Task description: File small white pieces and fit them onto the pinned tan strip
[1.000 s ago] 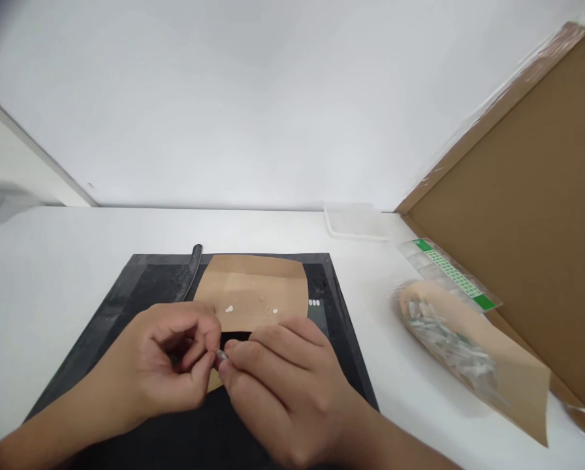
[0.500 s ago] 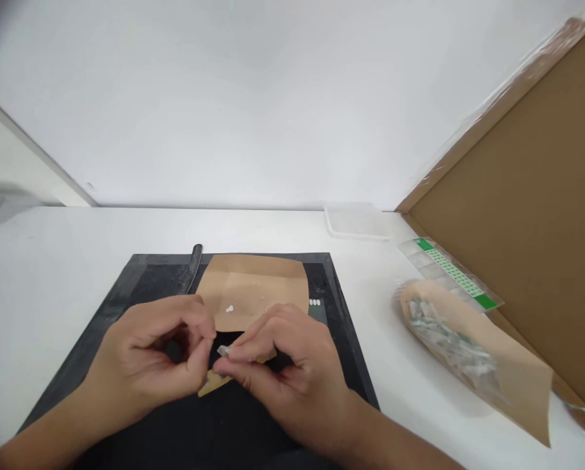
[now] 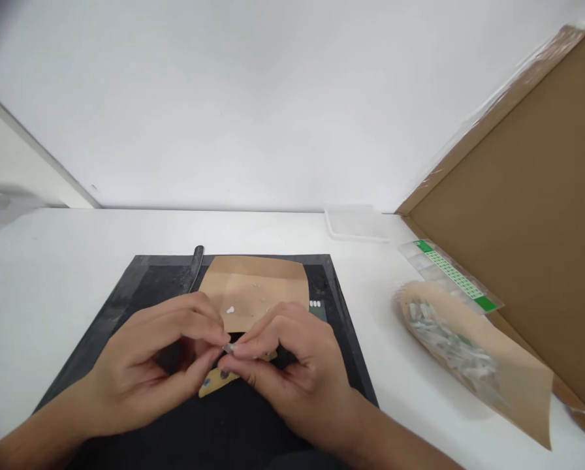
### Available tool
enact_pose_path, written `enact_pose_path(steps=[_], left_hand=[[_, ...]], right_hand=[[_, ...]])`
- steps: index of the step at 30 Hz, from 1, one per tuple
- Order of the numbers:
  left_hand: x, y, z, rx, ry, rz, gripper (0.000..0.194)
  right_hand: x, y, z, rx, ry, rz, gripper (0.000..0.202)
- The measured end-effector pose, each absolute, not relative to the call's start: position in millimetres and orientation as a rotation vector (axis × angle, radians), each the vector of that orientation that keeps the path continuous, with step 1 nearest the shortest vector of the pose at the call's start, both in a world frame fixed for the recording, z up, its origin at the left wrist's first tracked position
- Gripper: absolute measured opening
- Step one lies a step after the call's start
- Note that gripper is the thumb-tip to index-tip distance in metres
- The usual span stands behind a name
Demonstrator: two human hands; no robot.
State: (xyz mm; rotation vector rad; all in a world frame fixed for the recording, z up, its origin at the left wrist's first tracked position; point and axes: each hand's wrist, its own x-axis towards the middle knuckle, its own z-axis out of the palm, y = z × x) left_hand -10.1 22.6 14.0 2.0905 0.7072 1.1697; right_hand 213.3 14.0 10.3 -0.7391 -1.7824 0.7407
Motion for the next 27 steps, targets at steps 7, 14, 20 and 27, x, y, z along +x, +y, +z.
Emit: enact_pose_path(steps=[7, 14, 20, 27], left_hand=[[-15, 25, 15, 2.139, 0.609, 1.149, 0.021], [-22, 27, 18, 2.305, 0.543, 1.080, 0.019], [-27, 25, 19, 2.599, 0.590, 1.144, 0.018], [-21, 20, 20, 2.677, 0.703, 1.320, 0.007]], right_hand=[[217, 15, 9, -0.735, -1.761, 0.858, 0.019], [217, 15, 9, -0.757, -1.737, 1.021, 0.020], [215, 15, 7, -0.850, -1.601, 1.293, 0.018], [211, 13, 5, -0.796, -1.298, 1.607, 0.025]])
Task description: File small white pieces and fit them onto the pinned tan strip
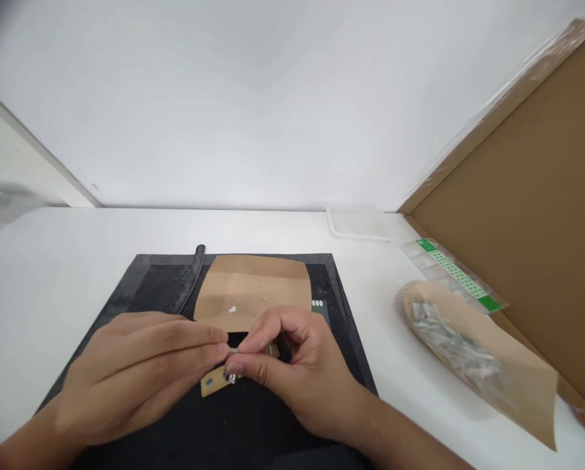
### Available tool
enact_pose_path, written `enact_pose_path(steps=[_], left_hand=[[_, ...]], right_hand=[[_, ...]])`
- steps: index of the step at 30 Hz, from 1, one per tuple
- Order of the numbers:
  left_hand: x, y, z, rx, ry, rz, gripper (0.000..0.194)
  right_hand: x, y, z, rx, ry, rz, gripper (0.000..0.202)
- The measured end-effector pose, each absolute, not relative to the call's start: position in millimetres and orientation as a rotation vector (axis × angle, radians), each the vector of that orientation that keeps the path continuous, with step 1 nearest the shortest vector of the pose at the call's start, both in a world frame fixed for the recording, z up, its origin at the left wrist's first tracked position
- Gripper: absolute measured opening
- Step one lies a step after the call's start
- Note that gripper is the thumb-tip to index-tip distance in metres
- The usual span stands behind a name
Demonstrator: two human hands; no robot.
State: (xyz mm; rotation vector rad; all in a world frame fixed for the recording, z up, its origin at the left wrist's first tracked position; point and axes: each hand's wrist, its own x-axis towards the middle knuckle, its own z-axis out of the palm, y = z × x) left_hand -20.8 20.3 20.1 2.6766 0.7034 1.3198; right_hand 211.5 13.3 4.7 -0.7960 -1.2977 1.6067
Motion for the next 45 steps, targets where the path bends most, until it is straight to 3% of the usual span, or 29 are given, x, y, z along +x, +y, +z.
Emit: enact_pose_path(steps=[9, 21, 29, 35, 45], left_hand=[[-25, 26, 28, 2.559, 0.689, 1.319, 0.009], [-36, 41, 5, 2.578, 1.000, 1.471, 0.017], [-36, 44, 0, 2.686, 1.059, 1.534, 0.017], [-34, 46, -4, 2.668, 1.105, 1.571, 0.021], [-34, 43, -4, 2.632, 1.084, 1.543, 0.026]], right_hand=[[215, 17, 11, -0.731, -1.295, 1.614, 0.020], [205, 10, 4, -0.653, -2.048, 0.542, 0.016], [185, -4, -3, -0.680, -2.329, 0.041, 0.007], [175, -10, -11, -0.729, -2.407, -0.136, 0.026], [170, -14, -25, -0.706, -2.462, -0.197, 0.013]])
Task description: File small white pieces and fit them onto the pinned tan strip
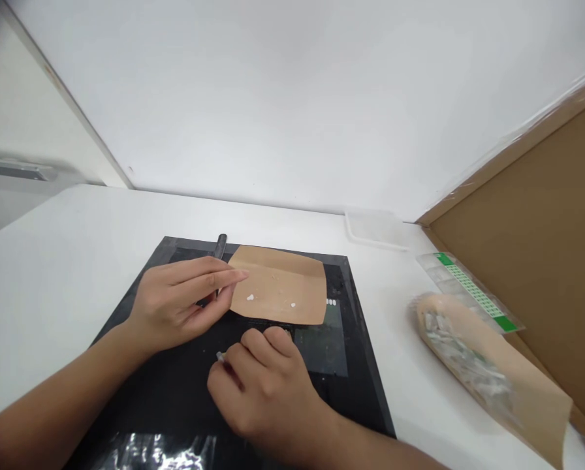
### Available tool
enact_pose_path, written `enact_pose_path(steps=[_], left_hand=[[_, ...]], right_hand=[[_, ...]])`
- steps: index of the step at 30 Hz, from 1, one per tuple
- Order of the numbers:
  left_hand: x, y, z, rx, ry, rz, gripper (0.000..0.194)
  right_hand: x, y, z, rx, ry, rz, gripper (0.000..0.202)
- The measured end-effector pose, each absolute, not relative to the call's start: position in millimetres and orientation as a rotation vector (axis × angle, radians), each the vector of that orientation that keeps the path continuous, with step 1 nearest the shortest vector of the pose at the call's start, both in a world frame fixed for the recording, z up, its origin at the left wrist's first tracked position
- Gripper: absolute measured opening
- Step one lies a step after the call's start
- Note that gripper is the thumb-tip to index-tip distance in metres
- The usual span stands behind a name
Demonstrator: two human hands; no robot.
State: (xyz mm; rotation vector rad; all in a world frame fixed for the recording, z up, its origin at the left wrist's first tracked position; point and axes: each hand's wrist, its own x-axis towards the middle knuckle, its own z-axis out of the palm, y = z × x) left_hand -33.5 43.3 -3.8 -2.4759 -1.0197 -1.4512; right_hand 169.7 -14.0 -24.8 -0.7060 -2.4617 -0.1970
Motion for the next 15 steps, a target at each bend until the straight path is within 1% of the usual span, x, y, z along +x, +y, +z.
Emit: enact_pose_path(steps=[5, 8, 13, 15], left_hand=[[-34, 43, -2, -2.452, -1.036, -1.445, 0.024], [-34, 44, -1, -2.450, -1.046, -1.448, 0.023], [-35, 44, -3, -2.425, -1.055, -1.442, 0.021], [-35, 44, -3, -2.418, -1.063, -1.433, 0.020]], right_hand=[[171, -14, -25, -0.714, -2.477, -0.192, 0.022], [173, -14, -25, -0.667, -2.505, -0.174, 0.023], [178, -13, -21, -0.625, -2.558, -0.128, 0.010], [180, -12, -19, -0.609, -2.562, -0.108, 0.009]])
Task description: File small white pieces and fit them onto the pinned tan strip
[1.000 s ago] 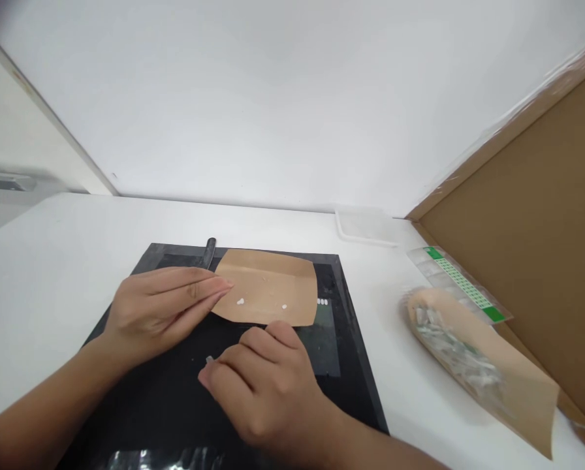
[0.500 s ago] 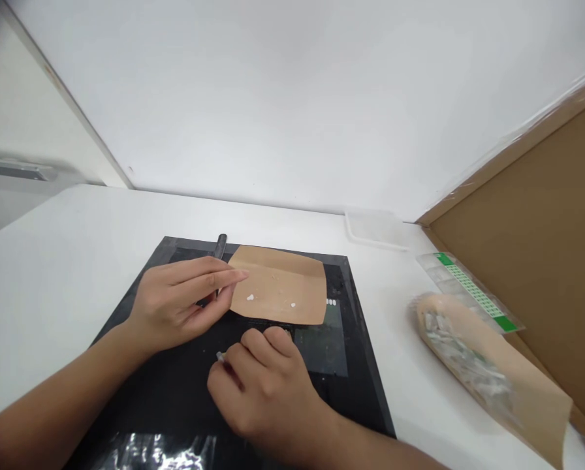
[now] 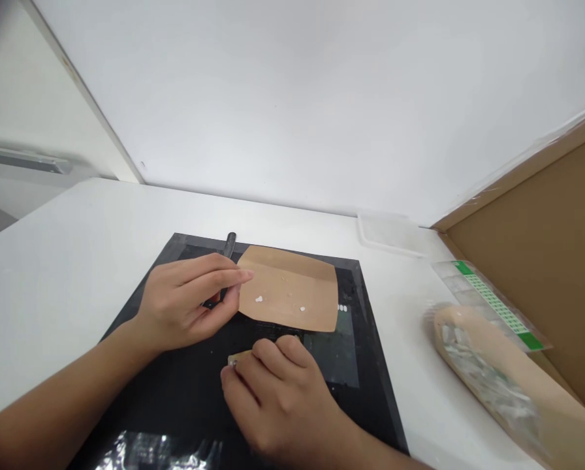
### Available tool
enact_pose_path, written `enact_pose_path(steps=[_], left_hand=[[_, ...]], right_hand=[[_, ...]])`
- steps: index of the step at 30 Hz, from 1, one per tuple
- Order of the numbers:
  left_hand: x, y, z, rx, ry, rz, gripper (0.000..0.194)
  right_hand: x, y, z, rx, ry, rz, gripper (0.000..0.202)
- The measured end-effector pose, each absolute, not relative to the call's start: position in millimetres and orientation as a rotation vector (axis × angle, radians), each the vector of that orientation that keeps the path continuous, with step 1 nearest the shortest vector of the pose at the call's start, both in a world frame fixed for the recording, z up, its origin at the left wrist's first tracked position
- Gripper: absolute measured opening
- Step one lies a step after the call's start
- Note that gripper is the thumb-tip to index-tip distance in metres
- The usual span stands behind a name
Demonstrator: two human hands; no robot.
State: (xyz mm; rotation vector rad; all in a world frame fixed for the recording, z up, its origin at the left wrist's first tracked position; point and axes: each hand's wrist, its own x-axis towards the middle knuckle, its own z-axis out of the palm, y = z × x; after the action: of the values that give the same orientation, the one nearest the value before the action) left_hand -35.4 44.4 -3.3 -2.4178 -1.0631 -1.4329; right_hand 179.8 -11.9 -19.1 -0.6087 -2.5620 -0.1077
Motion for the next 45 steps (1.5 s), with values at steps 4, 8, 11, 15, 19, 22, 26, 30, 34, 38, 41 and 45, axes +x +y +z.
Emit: enact_pose_path(steps=[4, 8, 11, 15, 19, 22, 26, 30, 34, 38, 41, 45], left_hand=[[-36, 45, -4, -2.402, -1.069, -1.413, 0.019], [-37, 45, -5, -2.397, -1.062, -1.415, 0.018], [-37, 45, -5, -2.398, -1.073, -1.410, 0.019], [-36, 45, -5, -2.409, -1.067, -1.409, 0.019], [-36, 46, -5, -2.408, -1.064, -1.401, 0.020], [-36, 46, -6, -2.414, -1.073, -1.396, 0.020], [-37, 46, -6, -2.402, -1.077, -1.394, 0.019], [-37, 45, -5, -2.415, -1.077, -1.383, 0.017], [-40, 45, -7, -2.466, -1.083, -1.283, 0.017], [-42, 48, -13, -2.510, -1.097, -1.179, 0.021], [-43, 50, -16, -2.544, -1.082, -1.152, 0.021], [-42, 52, -17, -2.568, -0.994, -1.180, 0.019]], right_hand=[[183, -9, -16, -0.635, -2.536, -0.040, 0.011], [186, -6, -17, -0.732, -2.449, 0.076, 0.015], [187, -5, -20, -0.767, -2.426, 0.112, 0.026], [186, -4, -25, -0.765, -2.436, 0.098, 0.024], [185, -4, -28, -0.796, -2.410, 0.117, 0.016], [185, -3, -29, -0.819, -2.397, 0.160, 0.014], [184, -1, -31, -0.842, -2.395, 0.210, 0.015], [183, 0, -29, -0.839, -2.395, 0.217, 0.016], [187, 3, -20, -0.802, -2.448, 0.227, 0.032], [198, 11, -10, -0.785, -2.457, 0.221, 0.022], [207, 16, -9, -0.806, -2.461, 0.205, 0.019], [210, 16, -11, -0.817, -2.464, 0.208, 0.017]])
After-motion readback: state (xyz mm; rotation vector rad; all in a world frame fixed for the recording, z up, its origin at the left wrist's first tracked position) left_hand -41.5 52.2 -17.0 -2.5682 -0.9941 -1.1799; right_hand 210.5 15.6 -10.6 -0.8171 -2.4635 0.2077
